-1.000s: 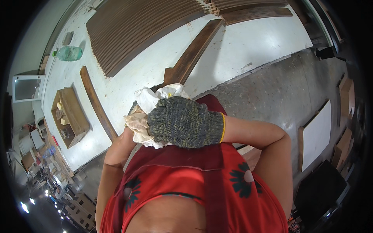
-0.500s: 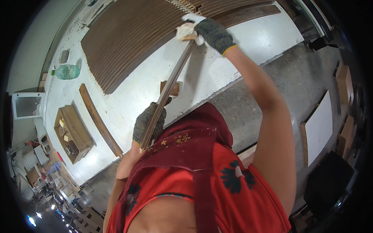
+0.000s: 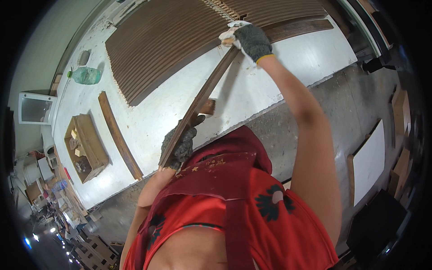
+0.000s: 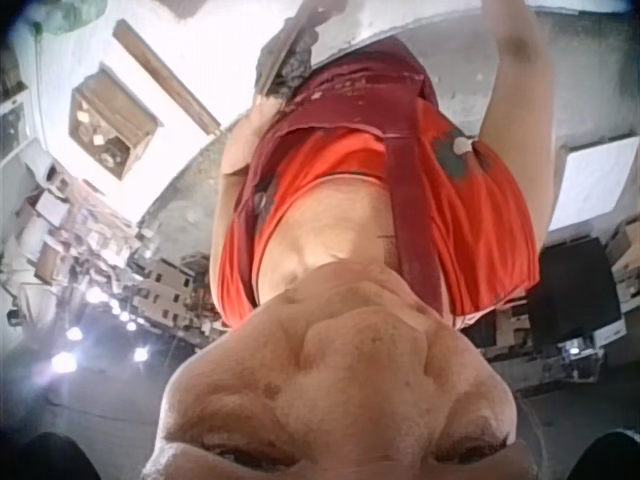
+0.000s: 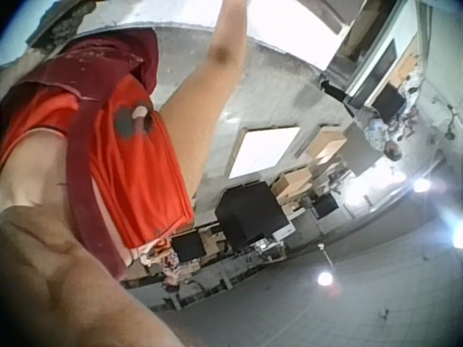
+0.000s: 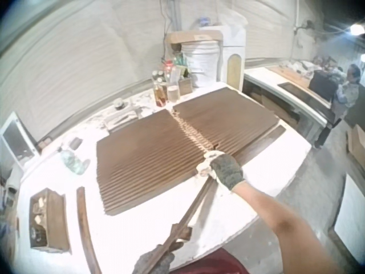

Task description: The person wipes several long wooden slats and smaller wooden blocks with a cloth at a workbench.

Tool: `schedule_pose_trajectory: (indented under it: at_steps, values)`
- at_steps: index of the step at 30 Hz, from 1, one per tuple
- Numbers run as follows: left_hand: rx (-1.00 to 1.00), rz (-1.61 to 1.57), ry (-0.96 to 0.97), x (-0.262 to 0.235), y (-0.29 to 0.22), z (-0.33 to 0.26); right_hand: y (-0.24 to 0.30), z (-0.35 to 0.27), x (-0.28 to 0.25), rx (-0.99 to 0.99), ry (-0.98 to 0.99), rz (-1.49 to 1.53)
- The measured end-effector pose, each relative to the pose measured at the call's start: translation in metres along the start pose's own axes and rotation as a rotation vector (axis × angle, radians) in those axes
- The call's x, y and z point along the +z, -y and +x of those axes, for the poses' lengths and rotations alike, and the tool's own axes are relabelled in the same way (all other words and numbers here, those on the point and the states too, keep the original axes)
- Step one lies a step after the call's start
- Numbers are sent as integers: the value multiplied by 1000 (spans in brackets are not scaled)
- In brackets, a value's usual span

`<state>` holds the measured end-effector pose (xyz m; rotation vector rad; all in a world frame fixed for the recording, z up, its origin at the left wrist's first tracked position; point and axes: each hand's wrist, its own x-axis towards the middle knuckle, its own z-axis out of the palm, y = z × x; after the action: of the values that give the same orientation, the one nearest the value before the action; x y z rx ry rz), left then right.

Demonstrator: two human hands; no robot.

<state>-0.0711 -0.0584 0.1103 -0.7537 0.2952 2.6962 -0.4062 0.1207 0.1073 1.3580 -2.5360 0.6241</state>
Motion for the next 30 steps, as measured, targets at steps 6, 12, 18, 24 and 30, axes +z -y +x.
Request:
schedule_pose_trajectory:
  at_steps: [6, 12, 18, 24, 30]
  values:
    - [509, 947, -115, -96, 25, 13, 148, -70, 34, -467, -291, 447]
    - [147, 289, 24, -30, 4, -16, 177, -77, 26, -460, -116, 530]
    - [247, 677, -70, -23, 2, -25, 151, -67, 45, -465, -144, 412]
    - [-112, -407, 269, -1, 2, -31, 12, -43, 81, 31, -74, 404]
    - [2, -163, 144, 19, 0, -31, -36, -79, 41, 333, -465, 285]
